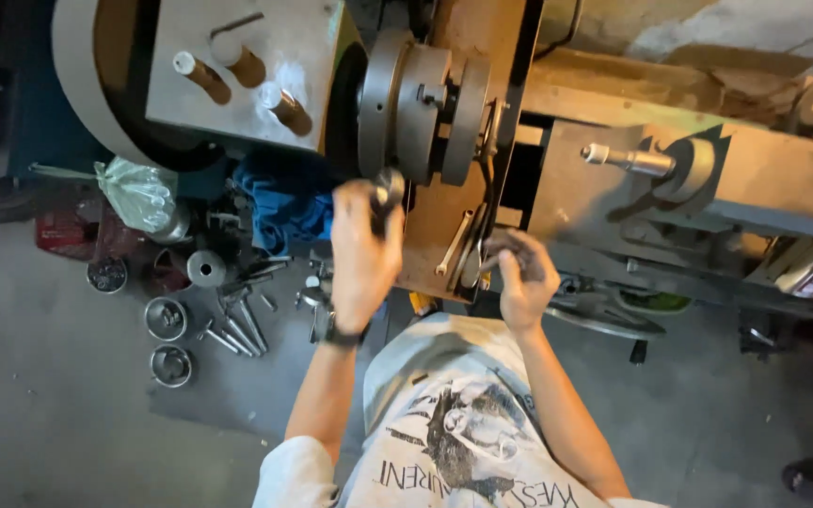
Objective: Picking up metal parts, measuring them with calipers, and mounting them on a lathe for machining.
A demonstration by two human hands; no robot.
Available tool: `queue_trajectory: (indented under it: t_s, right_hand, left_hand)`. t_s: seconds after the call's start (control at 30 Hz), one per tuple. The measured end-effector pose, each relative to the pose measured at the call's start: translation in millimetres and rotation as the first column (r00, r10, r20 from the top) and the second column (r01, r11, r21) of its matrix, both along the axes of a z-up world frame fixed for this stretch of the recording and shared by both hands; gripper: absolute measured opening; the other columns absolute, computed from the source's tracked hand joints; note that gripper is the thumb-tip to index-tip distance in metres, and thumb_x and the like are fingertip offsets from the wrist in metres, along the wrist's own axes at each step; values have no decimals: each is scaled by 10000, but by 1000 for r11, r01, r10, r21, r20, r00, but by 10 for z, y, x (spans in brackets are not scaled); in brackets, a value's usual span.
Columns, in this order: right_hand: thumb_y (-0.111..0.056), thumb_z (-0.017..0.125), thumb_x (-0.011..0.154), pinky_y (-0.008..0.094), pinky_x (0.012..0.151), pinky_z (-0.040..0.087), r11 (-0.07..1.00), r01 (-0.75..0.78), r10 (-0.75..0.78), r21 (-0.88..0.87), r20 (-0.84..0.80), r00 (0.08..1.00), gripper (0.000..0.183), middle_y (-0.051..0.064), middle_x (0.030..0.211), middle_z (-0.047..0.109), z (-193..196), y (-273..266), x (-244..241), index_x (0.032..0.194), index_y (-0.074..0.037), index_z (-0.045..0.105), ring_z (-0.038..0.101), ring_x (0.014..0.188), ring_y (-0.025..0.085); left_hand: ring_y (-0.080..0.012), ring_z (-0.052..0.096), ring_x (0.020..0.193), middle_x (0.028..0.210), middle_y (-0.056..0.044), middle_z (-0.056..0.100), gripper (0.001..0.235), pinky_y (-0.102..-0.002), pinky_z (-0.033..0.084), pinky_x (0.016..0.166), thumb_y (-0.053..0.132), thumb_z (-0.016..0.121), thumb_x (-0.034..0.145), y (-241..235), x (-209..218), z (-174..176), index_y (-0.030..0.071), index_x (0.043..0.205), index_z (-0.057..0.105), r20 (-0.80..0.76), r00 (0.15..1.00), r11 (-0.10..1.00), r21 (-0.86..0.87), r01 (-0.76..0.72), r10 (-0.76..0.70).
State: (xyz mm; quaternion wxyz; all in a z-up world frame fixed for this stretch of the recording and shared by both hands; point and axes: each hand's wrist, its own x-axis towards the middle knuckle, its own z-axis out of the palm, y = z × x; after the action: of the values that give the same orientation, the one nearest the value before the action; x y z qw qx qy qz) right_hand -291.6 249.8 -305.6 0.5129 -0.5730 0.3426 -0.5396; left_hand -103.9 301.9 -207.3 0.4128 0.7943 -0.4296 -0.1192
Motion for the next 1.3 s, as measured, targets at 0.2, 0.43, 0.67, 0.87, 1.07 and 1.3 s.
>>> queue_trajectory:
  t_s: [0.2,0.43,0.67,0.87,1.07,1.3]
  right_hand:
    - [69,535,839,352,553,530,912,-91,143,401,-101,985,173,244,816,648,-261,471,-314,1002,98,586,637,579,274]
    - [-87,562,794,396,843,498,508,-672,446,539,503,741,531,287,1185,539,-93,550,-184,1258,120,407,558,1090,306]
    - [-89,639,782,326,651,554,365,-848,362,386,780,510,586,367,1179,496,-218,722,-208,1246,159,380,563,1075,379]
    - [2,742,645,403,712,557,332,-845,251,419,825,507,628,393,999,543,-521,659,-434,1151,186,419,618,932,409]
    - [-70,828,532,347,655,578,332,-787,257,520,753,605,696,320,938,585,-359,174,-627,1065,178,455,660,811,311]
    - [-35,791,607,354,488,565,235,-874,241,426,845,477,628,332,887,600,-434,-342,-798,1083,135,419,666,705,303]
  left_hand:
    - [-182,580,391,609,-177,631,173,-245,416,313,122,583,860,625,-588,-194,-30,793,630,-936,350,992,22,122,-22]
    - [-243,536,279,535,-248,588,248,-261,349,256,95,501,911,1020,-768,-514,-65,723,527,-996,94,978,23,208,4]
    - [-220,524,271,524,-258,578,285,-238,317,231,121,500,924,1126,-878,-576,-68,712,487,-998,68,961,31,275,13]
    - [-215,524,280,539,-245,574,255,-238,358,254,104,496,930,920,-1052,-500,-63,736,480,-1000,15,954,29,299,26]
    - [-208,494,256,552,-264,556,274,-236,343,241,107,482,940,660,-1383,-710,-58,723,457,-997,-31,969,60,238,69]
    - [-209,491,257,511,-262,543,429,-260,347,243,220,396,982,14,-1506,-413,-94,703,482,-994,-54,969,85,230,100]
